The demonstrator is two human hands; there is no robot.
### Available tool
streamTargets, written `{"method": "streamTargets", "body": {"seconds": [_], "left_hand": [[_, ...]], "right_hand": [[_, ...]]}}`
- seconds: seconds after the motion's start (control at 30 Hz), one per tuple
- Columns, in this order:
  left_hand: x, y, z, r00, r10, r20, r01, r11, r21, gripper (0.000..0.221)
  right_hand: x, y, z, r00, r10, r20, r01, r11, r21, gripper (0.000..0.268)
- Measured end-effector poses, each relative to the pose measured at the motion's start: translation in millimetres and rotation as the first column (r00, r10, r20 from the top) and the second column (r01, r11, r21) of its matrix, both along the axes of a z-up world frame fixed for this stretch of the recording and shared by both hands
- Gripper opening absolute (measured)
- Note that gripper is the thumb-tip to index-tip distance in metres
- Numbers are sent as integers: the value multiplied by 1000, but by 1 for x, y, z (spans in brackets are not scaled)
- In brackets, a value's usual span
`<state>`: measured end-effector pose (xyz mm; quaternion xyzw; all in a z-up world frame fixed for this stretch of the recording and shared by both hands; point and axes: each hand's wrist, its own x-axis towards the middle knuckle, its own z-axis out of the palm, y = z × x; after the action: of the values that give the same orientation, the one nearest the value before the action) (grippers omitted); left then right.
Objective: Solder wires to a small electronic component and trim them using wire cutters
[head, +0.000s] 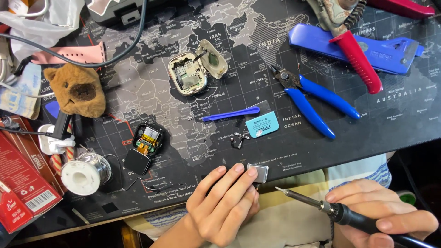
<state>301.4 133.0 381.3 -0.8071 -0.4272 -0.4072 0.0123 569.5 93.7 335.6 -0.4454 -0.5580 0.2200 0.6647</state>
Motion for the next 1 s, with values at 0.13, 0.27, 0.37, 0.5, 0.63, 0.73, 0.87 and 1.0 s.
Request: {"method": "streamTargets", "body": {"seconds": [0.13, 0.27, 0.37, 0.5, 0.63, 0.73, 0.87, 1.0], "left_hand": [[-1, -1, 0, 1000, -12, 0, 12, 1000, -16, 18], [-2, -2, -1, 1000, -10, 6, 10, 1000, -30, 17], [-3, -3, -1, 1000, -20, 18, 20, 1000, -11, 20], [-5, -2, 5, 999, -43, 29, 44, 998, -52, 22], [-6, -5, 10, 996, -58, 61, 65, 991, -114, 27], [-6, -7, 12, 995, -45, 92, 59, 986, -155, 23], [-7, -7, 15, 990, -48, 131, 72, 980, -183, 27], [-7, -6, 17, 989, -48, 138, 75, 978, -197, 28]], "right_hand": [[-9, 1, -3, 997, -71, -19, 71, 997, 37, 48], [-7, 5, -3, 999, -37, -11, 37, 995, 95, 46], [-10, 2, 0, 997, 78, -18, -75, 986, 146, 29], [-3, -6, 15, 956, 208, 208, -218, 976, 23, 14], [-7, 6, 48, 777, 566, 275, -507, 822, -257, 60], [-38, 6, 24, 867, 416, 275, -419, 907, -49, 66], [-43, 2, 25, 851, 457, 258, -442, 889, -118, 68], [-32, -23, 13, 856, 510, -86, -498, 766, -406, 50]]}}
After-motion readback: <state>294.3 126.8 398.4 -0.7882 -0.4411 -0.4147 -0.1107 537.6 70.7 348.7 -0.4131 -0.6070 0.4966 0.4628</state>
